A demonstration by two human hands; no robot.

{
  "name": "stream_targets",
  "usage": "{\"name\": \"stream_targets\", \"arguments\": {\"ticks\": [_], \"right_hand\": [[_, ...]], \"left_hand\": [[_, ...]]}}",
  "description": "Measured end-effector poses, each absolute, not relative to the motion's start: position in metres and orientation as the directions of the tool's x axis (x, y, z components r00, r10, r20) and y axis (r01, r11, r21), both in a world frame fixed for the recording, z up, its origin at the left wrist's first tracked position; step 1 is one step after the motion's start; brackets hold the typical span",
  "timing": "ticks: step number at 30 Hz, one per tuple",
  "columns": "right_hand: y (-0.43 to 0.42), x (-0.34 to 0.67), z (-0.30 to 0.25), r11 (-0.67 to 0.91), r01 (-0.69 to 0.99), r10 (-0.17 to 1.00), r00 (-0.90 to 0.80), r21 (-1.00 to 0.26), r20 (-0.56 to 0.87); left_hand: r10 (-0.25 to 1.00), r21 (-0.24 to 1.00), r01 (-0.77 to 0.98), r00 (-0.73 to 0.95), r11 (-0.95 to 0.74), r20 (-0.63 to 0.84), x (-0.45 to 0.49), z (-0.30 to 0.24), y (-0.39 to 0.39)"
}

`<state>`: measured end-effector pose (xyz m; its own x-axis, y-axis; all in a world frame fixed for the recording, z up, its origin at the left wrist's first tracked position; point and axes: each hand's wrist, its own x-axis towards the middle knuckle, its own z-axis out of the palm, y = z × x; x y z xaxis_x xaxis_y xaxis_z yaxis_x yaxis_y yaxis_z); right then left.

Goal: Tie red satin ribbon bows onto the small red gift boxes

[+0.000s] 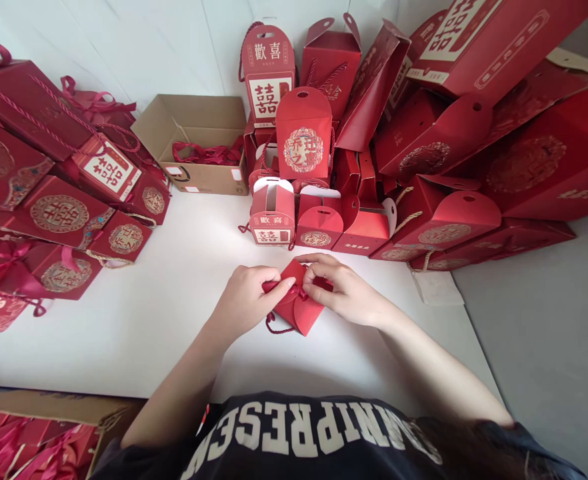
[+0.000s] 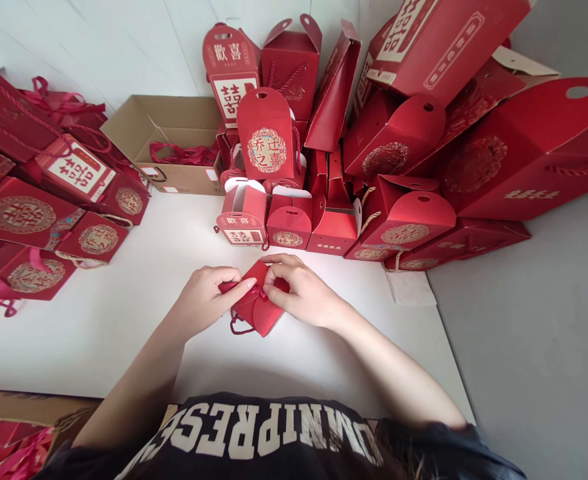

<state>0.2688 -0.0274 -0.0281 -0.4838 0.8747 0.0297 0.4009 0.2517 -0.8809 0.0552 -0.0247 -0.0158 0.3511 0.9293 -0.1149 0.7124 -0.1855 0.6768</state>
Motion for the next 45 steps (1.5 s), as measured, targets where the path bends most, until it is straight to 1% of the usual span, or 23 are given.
{"name": "stream_targets", "arguments": {"ticks": [2,5,7,9,15,19,24,30,36,40,43,45], "right_hand": [[-0.025,0.271,-0.028,0.218,0.347,0.879,-0.476,-0.912,0.029],[-0.019,0.276,-0.03,0.085,0.284,0.89,-0.453,-0.955,-0.056],[-0.014,0.28,-0.034,0.023,0.289,0.874,-0.47,-0.957,-0.121],[-0.01,0.281,-0.038,0.013,0.306,0.857,-0.494,-0.952,-0.148],[-0.007,0.282,-0.041,0.085,0.305,0.871,-0.486,-0.948,-0.078],[-0.009,0.285,-0.034,0.16,0.329,0.853,-0.52,-0.931,-0.037],[-0.008,0.289,-0.033,0.243,0.396,0.829,-0.559,-0.886,-0.023],[-0.008,0.291,-0.03,0.249,0.347,0.811,-0.584,-0.904,-0.001],[-0.013,0.298,-0.017,0.28,0.357,0.831,-0.556,-0.891,0.038],[-0.016,0.304,-0.012,0.332,0.43,0.833,-0.552,-0.84,0.046],[-0.017,0.309,-0.009,0.351,0.517,0.833,-0.553,-0.781,0.007],[-0.017,0.311,-0.007,0.347,0.558,0.834,-0.552,-0.754,-0.024]], "left_hand": [[0.93,0.67,0.717,0.35,-0.19,-0.11,0.055,-0.016,-0.025],[0.93,0.665,0.723,0.348,-0.185,-0.12,0.054,-0.015,-0.025],[0.931,0.665,0.726,0.341,-0.174,-0.128,0.054,-0.014,-0.026],[0.935,0.671,0.726,0.326,-0.151,-0.143,0.054,-0.012,-0.027],[0.927,0.742,0.67,0.282,-0.006,-0.248,0.053,-0.006,-0.033],[0.918,0.766,0.642,0.309,-0.008,-0.249,0.051,-0.005,-0.035],[0.912,0.795,0.606,0.319,0.012,-0.257,0.05,-0.005,-0.034],[0.882,0.818,0.569,0.336,0.089,-0.33,0.048,-0.005,-0.035],[0.89,0.833,0.547,0.333,0.087,-0.312,0.046,-0.005,-0.035],[0.877,0.834,0.549,0.368,0.064,-0.31,0.043,-0.004,-0.033],[0.869,0.807,0.588,0.371,0.052,-0.327,0.039,-0.003,-0.031],[0.85,0.787,0.613,0.381,0.062,-0.364,0.035,-0.003,-0.029]]}}
